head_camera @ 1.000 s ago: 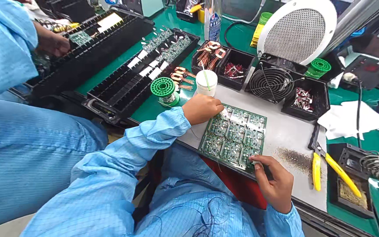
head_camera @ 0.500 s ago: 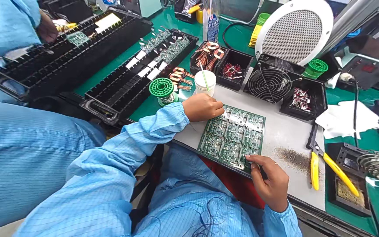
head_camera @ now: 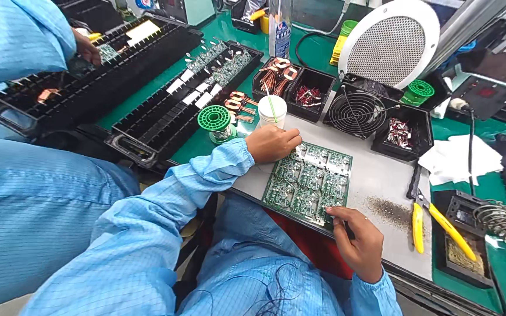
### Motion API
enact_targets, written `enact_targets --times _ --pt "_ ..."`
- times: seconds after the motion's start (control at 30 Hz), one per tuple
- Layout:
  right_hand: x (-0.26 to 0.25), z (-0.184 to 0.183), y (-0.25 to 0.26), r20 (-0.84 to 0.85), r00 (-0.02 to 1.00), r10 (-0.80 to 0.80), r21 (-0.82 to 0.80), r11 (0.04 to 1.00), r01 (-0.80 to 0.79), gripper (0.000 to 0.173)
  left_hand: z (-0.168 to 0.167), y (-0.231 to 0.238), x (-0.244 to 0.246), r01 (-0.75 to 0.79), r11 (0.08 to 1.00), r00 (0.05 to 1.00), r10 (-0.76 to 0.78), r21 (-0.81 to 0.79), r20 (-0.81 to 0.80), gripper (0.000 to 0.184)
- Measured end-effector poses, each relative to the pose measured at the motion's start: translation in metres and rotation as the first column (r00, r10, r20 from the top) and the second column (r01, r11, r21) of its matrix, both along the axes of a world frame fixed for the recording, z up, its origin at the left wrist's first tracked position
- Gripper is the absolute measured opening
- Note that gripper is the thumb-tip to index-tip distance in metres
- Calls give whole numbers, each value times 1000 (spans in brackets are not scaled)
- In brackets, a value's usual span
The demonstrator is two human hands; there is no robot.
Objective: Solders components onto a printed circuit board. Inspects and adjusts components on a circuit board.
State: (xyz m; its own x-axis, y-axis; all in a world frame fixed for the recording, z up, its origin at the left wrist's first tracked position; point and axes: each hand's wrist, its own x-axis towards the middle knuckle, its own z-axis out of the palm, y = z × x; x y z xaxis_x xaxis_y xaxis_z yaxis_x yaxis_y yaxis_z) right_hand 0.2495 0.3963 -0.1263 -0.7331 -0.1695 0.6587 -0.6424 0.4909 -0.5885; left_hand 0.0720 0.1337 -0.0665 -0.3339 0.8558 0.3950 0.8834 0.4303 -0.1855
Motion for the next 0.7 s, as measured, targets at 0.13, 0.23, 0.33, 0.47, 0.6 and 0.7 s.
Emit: enact_targets --times 0.13,0.23,0.33,0.47,0.6,0.7 --pt "1 1 0 0 1000 -8 5 1000 8 24 -1 2 0 -13 998 1000 13 59 2 14" --pt "0 1 -1 3 1000 -8 -4 1000 8 24 1 -1 3 -15 998 996 9 64 84 18" --pt "1 0 -1 -2 1000 -11 -1 1000 11 24 0 -4 5 20 999 996 -23 39 90 24" --pt "1 1 -1 1 1000 -9 -1 1000 9 24 -1 -4 2 30 999 997 -33 40 66 15" --pt "0 1 -1 -4 1000 -12 -4 1000 12 24 2 -6 2 45 999 993 -47 24 106 20" --pt "0 1 -1 -1 1000 -9 -1 1000 9 23 3 -10 3 70 998 990 -69 -4 122 21"
